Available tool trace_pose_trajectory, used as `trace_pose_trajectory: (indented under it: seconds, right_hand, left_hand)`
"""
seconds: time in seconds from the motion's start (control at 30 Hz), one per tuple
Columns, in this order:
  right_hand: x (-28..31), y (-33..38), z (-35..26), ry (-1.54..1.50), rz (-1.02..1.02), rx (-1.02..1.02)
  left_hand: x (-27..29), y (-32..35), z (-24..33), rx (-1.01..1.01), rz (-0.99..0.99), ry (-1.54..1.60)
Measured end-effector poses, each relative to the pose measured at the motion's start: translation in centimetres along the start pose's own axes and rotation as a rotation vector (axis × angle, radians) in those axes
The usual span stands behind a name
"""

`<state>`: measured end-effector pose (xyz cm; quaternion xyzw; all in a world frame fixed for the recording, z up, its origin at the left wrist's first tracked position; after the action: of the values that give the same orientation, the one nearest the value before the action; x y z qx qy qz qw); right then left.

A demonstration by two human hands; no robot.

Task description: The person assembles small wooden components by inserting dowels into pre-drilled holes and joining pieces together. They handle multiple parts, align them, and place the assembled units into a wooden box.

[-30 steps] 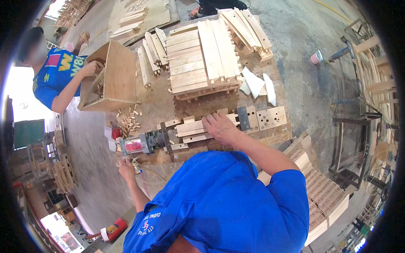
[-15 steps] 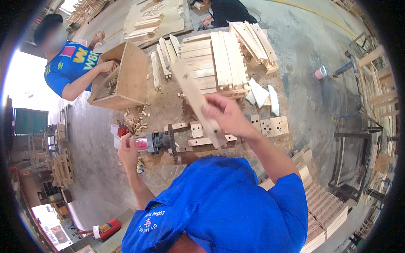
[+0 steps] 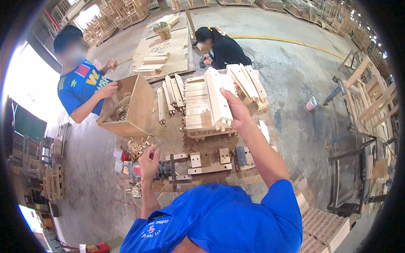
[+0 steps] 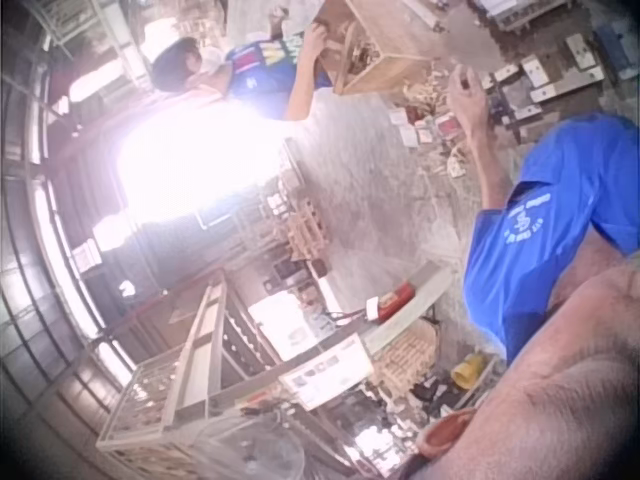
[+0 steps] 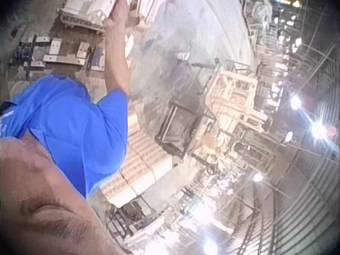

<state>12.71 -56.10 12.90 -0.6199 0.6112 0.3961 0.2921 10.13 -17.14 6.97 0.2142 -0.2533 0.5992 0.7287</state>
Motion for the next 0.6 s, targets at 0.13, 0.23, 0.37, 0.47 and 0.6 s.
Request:
trace_pose_trajectory:
  seconds: [0.13, 0.23, 0.37, 0.47, 0.6]
  right_hand:
    - [1.4, -1.9, 0.4, 0.167, 0.084, 0.033]
    - [2.8, -3.8, -0.2, 0.570, 0.230, 0.153]
    - [1.6, -5.7, -0.4, 1.524, 0.585, 0.322]
    - [0.4, -6.9, 0.8, 1.788, 0.630, 0.163]
    - [-0.9, -7.6, 2.6, 1.951, 0.628, 0.003]
  left_hand:
    - [-0.3, -0.5, 0.8, -0.019, -0.014, 0.013]
    - [-1.0, -1.5, 1.7, -0.061, -0.048, 0.022]
    - [-1.9, -2.7, 2.8, -0.123, -0.070, 0.029]
    - [-2.5, -3.7, 4.4, -0.155, -0.085, 0.048]
    - [-2.5, -5.5, 6.8, -0.202, -0.104, 0.027]
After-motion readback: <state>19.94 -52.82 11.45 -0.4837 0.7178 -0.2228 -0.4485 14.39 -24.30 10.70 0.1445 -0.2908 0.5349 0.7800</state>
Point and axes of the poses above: each hand's wrist, its own y-axis away from the middle knuckle, its own x-axis out of the back of the hand, z = x × y, the point moved 2 cm from there along -y, towards the middle knuckle, and after that the axes turned 8 degrees about -z, right-handed, at the moved point
